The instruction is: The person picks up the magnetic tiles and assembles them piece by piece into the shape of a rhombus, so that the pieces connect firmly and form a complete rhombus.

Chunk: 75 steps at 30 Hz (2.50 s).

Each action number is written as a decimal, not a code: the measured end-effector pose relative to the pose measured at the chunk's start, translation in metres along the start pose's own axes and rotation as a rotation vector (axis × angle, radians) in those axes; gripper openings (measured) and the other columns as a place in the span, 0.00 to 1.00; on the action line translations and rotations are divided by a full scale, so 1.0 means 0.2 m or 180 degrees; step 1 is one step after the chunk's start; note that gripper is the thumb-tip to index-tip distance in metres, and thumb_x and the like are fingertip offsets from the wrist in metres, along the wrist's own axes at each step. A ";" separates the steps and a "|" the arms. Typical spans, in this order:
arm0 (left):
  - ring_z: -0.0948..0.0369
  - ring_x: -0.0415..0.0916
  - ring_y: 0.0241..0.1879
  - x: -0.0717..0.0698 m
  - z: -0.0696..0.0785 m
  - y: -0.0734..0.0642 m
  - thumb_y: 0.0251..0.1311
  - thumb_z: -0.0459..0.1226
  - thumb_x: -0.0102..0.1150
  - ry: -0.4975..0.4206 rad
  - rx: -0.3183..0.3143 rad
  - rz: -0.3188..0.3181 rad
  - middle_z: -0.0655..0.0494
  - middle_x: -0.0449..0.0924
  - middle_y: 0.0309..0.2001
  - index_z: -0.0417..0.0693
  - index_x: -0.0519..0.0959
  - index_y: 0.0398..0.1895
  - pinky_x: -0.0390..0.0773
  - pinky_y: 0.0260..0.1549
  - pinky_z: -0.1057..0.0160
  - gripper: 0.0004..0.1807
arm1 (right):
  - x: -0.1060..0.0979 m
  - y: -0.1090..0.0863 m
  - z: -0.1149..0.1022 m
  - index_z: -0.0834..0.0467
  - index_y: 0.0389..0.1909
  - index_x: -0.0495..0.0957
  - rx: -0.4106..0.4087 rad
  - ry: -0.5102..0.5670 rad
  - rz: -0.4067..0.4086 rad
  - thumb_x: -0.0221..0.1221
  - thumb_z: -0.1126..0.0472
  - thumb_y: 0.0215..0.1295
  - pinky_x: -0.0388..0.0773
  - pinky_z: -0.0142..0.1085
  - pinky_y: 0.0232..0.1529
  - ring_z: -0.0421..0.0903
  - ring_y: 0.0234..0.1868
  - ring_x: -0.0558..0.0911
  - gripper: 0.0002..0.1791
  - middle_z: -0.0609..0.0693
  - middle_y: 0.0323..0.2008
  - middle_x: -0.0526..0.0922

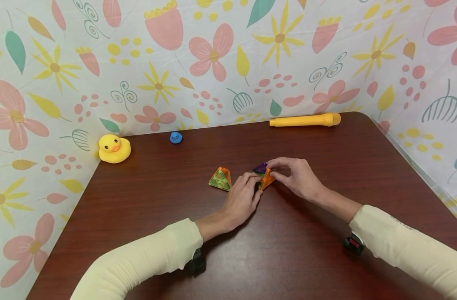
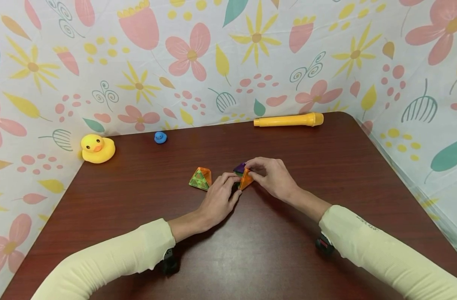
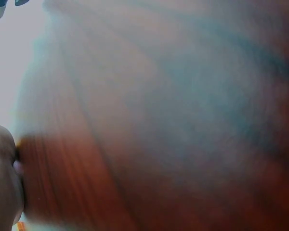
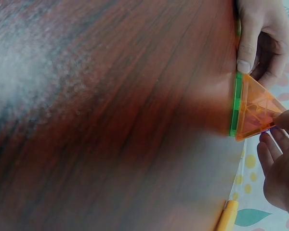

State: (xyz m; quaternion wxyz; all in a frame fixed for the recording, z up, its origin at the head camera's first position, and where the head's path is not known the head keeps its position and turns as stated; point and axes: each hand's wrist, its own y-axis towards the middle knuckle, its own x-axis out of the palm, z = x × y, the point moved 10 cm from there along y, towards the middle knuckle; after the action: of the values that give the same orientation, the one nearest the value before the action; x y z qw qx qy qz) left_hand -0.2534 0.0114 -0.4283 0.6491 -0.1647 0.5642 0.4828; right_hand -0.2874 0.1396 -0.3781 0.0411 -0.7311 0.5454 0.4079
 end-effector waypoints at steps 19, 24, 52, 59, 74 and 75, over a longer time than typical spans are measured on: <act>0.56 0.76 0.60 0.00 0.00 0.00 0.78 0.41 0.62 0.0021 -0.0003 -0.0032 0.50 0.75 0.64 0.40 0.79 0.64 0.80 0.58 0.63 0.19 | 0.02 0.00 0.03 0.62 0.56 0.85 0.0164 -0.0018 -0.0053 0.69 0.75 0.66 0.86 0.52 0.52 0.56 0.52 0.89 0.18 0.58 0.52 0.89; 0.55 0.77 0.60 -0.01 0.01 0.00 0.77 0.40 0.62 0.0034 0.0051 0.0015 0.49 0.75 0.64 0.39 0.80 0.63 0.80 0.58 0.62 0.19 | 0.04 0.00 0.05 0.65 0.60 0.85 0.0258 -0.0147 -0.0178 0.70 0.75 0.65 0.86 0.51 0.51 0.57 0.53 0.89 0.21 0.61 0.55 0.88; 0.54 0.76 0.61 -0.02 0.00 0.00 0.76 0.40 0.64 -0.0149 0.0057 -0.0128 0.48 0.74 0.65 0.39 0.77 0.67 0.78 0.61 0.60 0.22 | 0.08 0.00 0.10 0.67 0.61 0.83 0.0388 -0.0203 -0.0400 0.71 0.73 0.66 0.83 0.55 0.58 0.58 0.57 0.87 0.22 0.62 0.56 0.87; 0.54 0.76 0.60 -0.12 0.03 0.00 0.73 0.38 0.67 -0.0125 0.0329 -0.0032 0.49 0.75 0.65 0.41 0.76 0.68 0.79 0.59 0.60 0.24 | 0.08 0.00 0.10 0.67 0.62 0.83 0.0380 -0.0177 -0.0417 0.71 0.73 0.66 0.83 0.54 0.57 0.58 0.56 0.87 0.23 0.62 0.55 0.87; 0.51 0.63 0.77 -0.49 -0.18 0.07 0.64 0.50 0.76 -0.0085 0.0649 0.0329 0.49 0.70 0.75 0.44 0.69 0.77 0.63 0.74 0.44 0.43 | 0.11 -0.01 0.10 0.64 0.69 0.77 0.0354 0.0149 -0.0596 0.73 0.69 0.65 0.82 0.51 0.60 0.58 0.64 0.83 0.31 0.60 0.62 0.84; 0.51 0.59 0.79 -0.50 -0.21 0.07 0.64 0.51 0.76 -0.0126 0.0613 0.0259 0.49 0.66 0.78 0.44 0.66 0.80 0.61 0.75 0.42 0.47 | 0.11 -0.01 0.10 0.64 0.70 0.76 0.0360 0.0174 -0.0620 0.74 0.68 0.65 0.81 0.51 0.61 0.58 0.65 0.83 0.33 0.60 0.63 0.83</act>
State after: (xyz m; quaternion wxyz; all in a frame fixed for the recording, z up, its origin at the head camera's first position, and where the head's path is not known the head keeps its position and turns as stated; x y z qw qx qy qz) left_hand -0.2794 -0.0584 -0.3478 0.6528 -0.0689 0.6013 0.4555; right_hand -0.2957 0.1336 -0.4067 0.1068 -0.7879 0.4949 0.3504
